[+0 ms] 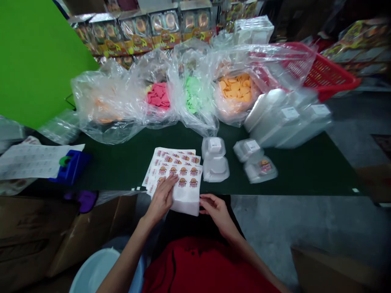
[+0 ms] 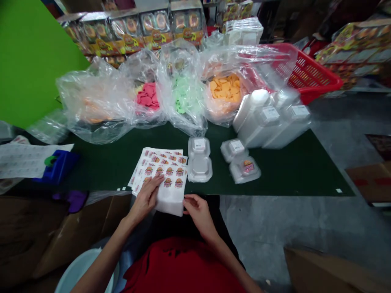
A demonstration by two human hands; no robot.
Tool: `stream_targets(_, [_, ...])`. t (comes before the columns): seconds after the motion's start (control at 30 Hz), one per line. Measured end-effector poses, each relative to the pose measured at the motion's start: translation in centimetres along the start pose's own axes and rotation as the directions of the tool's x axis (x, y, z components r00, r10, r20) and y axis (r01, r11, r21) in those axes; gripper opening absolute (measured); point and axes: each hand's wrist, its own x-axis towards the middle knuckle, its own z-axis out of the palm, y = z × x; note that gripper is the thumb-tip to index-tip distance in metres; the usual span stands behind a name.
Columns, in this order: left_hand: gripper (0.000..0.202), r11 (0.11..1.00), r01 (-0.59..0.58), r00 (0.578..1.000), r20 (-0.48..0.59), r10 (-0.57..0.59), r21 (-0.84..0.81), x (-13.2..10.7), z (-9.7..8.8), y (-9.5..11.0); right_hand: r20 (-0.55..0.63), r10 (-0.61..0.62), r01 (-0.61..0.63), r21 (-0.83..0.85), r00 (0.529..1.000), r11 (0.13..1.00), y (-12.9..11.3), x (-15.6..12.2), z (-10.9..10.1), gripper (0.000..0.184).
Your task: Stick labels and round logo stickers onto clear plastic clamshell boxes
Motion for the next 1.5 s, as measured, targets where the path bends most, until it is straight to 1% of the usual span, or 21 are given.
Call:
stream_targets(0.1, [0.047,1.000,0.002,1.000,-0.024,-0.003,-0.028,0.0,0.1,-0.3,-0.017,-0.089,0.088,-0.032,0.996,0.996,-0.9,1.3,1.7,0.039])
stream_targets(0.2, [0.043,0.998,-0.001,0.998,-0.056,-0.003,-0.061,0.7,0.0,-0.2,-0.016,-0.171,0.169,-0.077,0.985,0.983,-1.7,2.9,3.2,0.033])
stream_targets(0.27, [0.037,0.996,0.011,0.996,-0.091,-0.019,-0.093,1.6,-0.2,0.3,0.000,-0.202,0.201,-0.091,0.979,0.975,-2.1,3.8,3.9,0.031])
stream_targets(0.37, [0.029,0.985,0.029,0.991,-0.126,-0.051,-0.171,3.2,-0.6,1.8,0.040,-0.237,0.240,-0.095,0.971,0.966,-2.5,4.6,4.7,0.027])
stream_targets(0.47, [0.022,0.967,0.043,0.993,-0.093,-0.068,-0.252,4.6,-0.7,3.1,0.076,-0.256,0.262,-0.090,0.964,0.961,-2.6,4.8,5.4,0.026])
stream_targets(0.53, [0.019,0.953,0.070,0.995,-0.053,-0.090,-0.295,5.2,-0.7,3.4,0.074,-0.257,0.263,-0.081,0.963,0.961,-2.6,4.8,5.7,0.025])
stream_targets(0.6, [0.018,0.941,0.089,0.995,-0.012,-0.098,-0.326,5.5,-0.8,3.4,0.054,-0.252,0.256,-0.071,0.966,0.964,-2.4,4.9,5.8,0.024])
stream_targets(0.7, [0.020,0.936,0.071,0.997,0.045,-0.059,-0.344,5.6,-1.0,3.1,0.031,-0.250,0.252,-0.073,0.968,0.965,-2.1,5.1,5.7,0.021])
stream_targets(0.77, [0.022,0.934,0.061,0.997,0.064,-0.041,-0.352,5.8,-1.0,2.9,0.017,-0.260,0.260,-0.088,0.966,0.962,-2.0,5.3,5.6,0.021])
stream_targets(0.93, [0.025,0.927,0.116,0.993,0.037,-0.110,-0.357,6.6,-0.9,2.5,0.002,-0.254,0.252,-0.127,0.967,0.959,-2.0,5.5,5.6,0.021])
stream_targets(1.03, [0.023,0.927,0.118,0.993,0.060,-0.103,-0.355,6.7,-1.2,2.4,-0.019,-0.233,0.230,-0.089,0.972,0.969,-2.0,5.6,5.7,0.023])
stream_targets(1.1, [0.021,0.936,0.076,0.996,0.068,-0.055,-0.344,6.6,-1.5,2.4,-0.033,-0.211,0.210,-0.049,0.977,0.977,-1.9,5.6,5.8,0.024])
stream_targets(1.17, [0.021,0.957,0.000,0.999,0.045,0.014,-0.290,6.4,-1.9,2.4,-0.045,-0.193,0.192,-0.021,0.980,0.981,-1.8,5.7,5.9,0.025])
stream_targets(1.23, [0.021,0.972,-0.058,0.998,0.022,0.065,-0.228,6.3,-2.1,2.5,-0.056,-0.196,0.195,-0.025,0.979,0.980,-1.8,5.7,5.9,0.025])
stream_targets(1.27, [0.022,0.975,-0.066,0.997,0.022,0.073,-0.214,6.3,-2.2,2.6,-0.058,-0.206,0.204,-0.036,0.977,0.978,-1.9,5.7,5.9,0.024])
stream_targets(1.37, [0.025,0.967,-0.016,0.999,0.044,0.028,-0.253,6.5,-2.1,2.8,-0.049,-0.239,0.236,-0.070,0.970,0.969,-1.9,5.8,5.9,0.022])
stream_targets(1.5, [0.023,0.920,0.102,0.995,0.050,-0.090,-0.379,6.7,-1.5,2.5,-0.035,-0.265,0.260,-0.110,0.964,0.959,-1.6,5.7,5.7,0.021])
